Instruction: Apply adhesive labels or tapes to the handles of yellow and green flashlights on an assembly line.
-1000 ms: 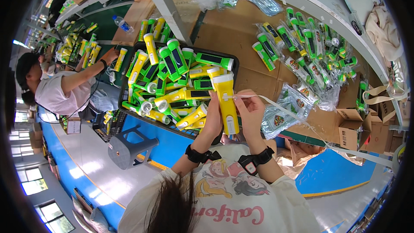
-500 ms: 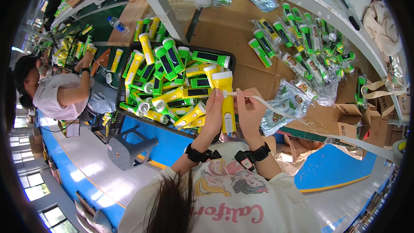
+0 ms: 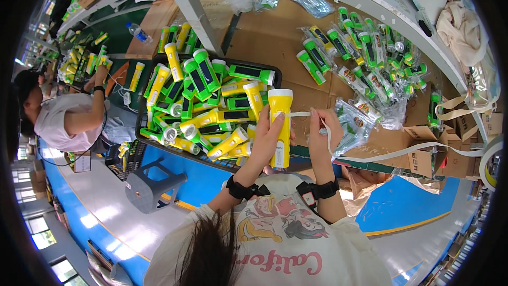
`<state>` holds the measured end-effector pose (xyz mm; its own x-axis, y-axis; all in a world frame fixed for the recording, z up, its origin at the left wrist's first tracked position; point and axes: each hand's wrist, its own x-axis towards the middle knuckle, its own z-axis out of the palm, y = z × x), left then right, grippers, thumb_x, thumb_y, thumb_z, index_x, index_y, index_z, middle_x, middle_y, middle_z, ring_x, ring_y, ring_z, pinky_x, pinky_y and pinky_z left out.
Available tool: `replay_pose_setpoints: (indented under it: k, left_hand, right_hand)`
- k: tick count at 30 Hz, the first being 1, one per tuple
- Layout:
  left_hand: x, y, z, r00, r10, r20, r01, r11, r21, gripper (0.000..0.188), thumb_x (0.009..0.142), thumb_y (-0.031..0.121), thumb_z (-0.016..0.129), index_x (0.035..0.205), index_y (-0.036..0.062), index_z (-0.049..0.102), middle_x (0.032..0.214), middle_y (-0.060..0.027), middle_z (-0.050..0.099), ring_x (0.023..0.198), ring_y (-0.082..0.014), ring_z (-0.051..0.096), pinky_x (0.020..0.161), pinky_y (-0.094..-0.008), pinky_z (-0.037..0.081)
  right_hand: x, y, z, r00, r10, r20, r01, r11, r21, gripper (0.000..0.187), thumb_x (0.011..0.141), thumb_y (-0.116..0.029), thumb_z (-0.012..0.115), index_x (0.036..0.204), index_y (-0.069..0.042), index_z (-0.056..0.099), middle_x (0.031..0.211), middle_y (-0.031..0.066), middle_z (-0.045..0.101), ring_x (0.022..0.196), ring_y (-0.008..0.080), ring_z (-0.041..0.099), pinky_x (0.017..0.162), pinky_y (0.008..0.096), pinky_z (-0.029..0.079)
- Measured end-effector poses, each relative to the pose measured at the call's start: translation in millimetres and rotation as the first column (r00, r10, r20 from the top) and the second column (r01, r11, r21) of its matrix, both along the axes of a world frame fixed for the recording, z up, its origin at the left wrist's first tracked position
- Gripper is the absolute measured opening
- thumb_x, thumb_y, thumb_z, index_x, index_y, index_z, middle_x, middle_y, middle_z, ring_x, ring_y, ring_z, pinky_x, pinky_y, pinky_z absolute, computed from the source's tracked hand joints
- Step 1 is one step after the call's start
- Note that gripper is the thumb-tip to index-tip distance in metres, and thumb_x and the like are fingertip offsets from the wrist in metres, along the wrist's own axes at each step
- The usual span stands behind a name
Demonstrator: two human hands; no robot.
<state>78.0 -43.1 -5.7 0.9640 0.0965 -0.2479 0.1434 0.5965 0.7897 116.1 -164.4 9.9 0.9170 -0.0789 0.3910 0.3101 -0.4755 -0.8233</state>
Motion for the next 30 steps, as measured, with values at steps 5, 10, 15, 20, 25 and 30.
replay_pose_setpoints:
  k: [5, 10, 15, 20, 25, 30]
  left_hand:
    - [4.2, -4.3, -19.9, 0.995, -0.049, -0.092, 0.057, 0.994, 0.088, 0.042, 0.091, 0.017, 0.05, 0.125, 0.0019, 0.03, 0.086, -0.01, 0.055, 0.069, -0.0137, 0.059, 0.058, -0.0272, 0.05]
    - [18.1, -38.9, -59.8, 0.996, -0.042, 0.076, 0.013, 0.936, 0.352, 0.047, 0.087, 0.016, 0.055, 0.126, 0.0007, 0.033, 0.111, -0.017, 0.051, 0.102, -0.0241, 0.054, 0.084, -0.0322, 0.043]
    - [42.1, -74.3, -91.8, 0.995, -0.094, -0.012, 0.092, 0.921, 0.38, 0.044, 0.085, 0.019, 0.056, 0.119, -0.0012, 0.036, 0.105, -0.0202, 0.052, 0.081, -0.0253, 0.061, 0.067, -0.0327, 0.049]
    - [71.9, -74.0, -175.7, 0.956, 0.048, -0.289, 0.047, 0.949, 0.312, 0.039, 0.082, 0.021, 0.062, 0.101, -0.0041, 0.039, 0.066, -0.0131, 0.055, 0.046, -0.0208, 0.058, 0.039, -0.0339, 0.049]
    - [134.1, -55.0, -180.1, 0.884, 0.031, -0.467, -0.023, 0.999, 0.022, 0.037, 0.07, 0.019, 0.071, 0.091, -0.0052, 0.05, 0.082, -0.0134, 0.06, 0.068, -0.0211, 0.063, 0.058, -0.0301, 0.051]
    - [132.3, -37.0, -146.4, 0.928, 0.237, -0.287, -0.14, 0.936, 0.323, 0.03, 0.074, 0.013, 0.067, 0.097, -0.0014, 0.055, 0.104, -0.0121, 0.059, 0.094, -0.02, 0.059, 0.081, -0.0299, 0.047]
  right_hand:
    - [-13.4, -10.0, 23.4, 0.954, 0.279, 0.115, -0.238, 0.931, -0.278, 0.006, 0.075, -0.001, 0.064, 0.077, 0.0, 0.058, 0.069, 0.0107, 0.055, 0.056, 0.0215, 0.054, 0.049, 0.029, 0.04]
    - [-26.6, -25.6, 17.3, 0.915, 0.371, 0.157, -0.268, 0.852, -0.45, 0.012, 0.071, 0.0, 0.066, 0.08, 0.0, 0.059, 0.069, 0.0124, 0.054, 0.058, 0.028, 0.054, 0.049, 0.0333, 0.041]
    - [-45.0, -46.7, 24.6, 0.906, 0.388, 0.17, -0.252, 0.815, -0.521, 0.013, 0.07, 0.001, 0.066, 0.081, 0.0, 0.061, 0.067, 0.0108, 0.053, 0.055, 0.0272, 0.053, 0.047, 0.0318, 0.04]
    - [-59.6, -32.7, 30.0, 0.913, 0.406, -0.026, -0.386, 0.844, -0.372, 0.009, 0.072, 0.002, 0.065, 0.077, 0.0, 0.058, 0.065, 0.0105, 0.053, 0.054, 0.0251, 0.053, 0.049, 0.0316, 0.04]
    - [-66.2, -65.4, -2.8, 0.959, 0.208, -0.192, -0.254, 0.93, -0.266, 0.009, 0.075, -0.002, 0.066, 0.078, 0.0, 0.057, 0.067, 0.01, 0.055, 0.056, 0.0206, 0.052, 0.05, 0.0279, 0.039]
    - [-67.9, -95.3, -36.7, 0.925, 0.024, -0.379, -0.175, 0.912, -0.37, 0.01, 0.077, -0.009, 0.065, 0.074, -0.002, 0.059, 0.064, 0.0088, 0.056, 0.055, 0.0192, 0.052, 0.049, 0.0286, 0.038]
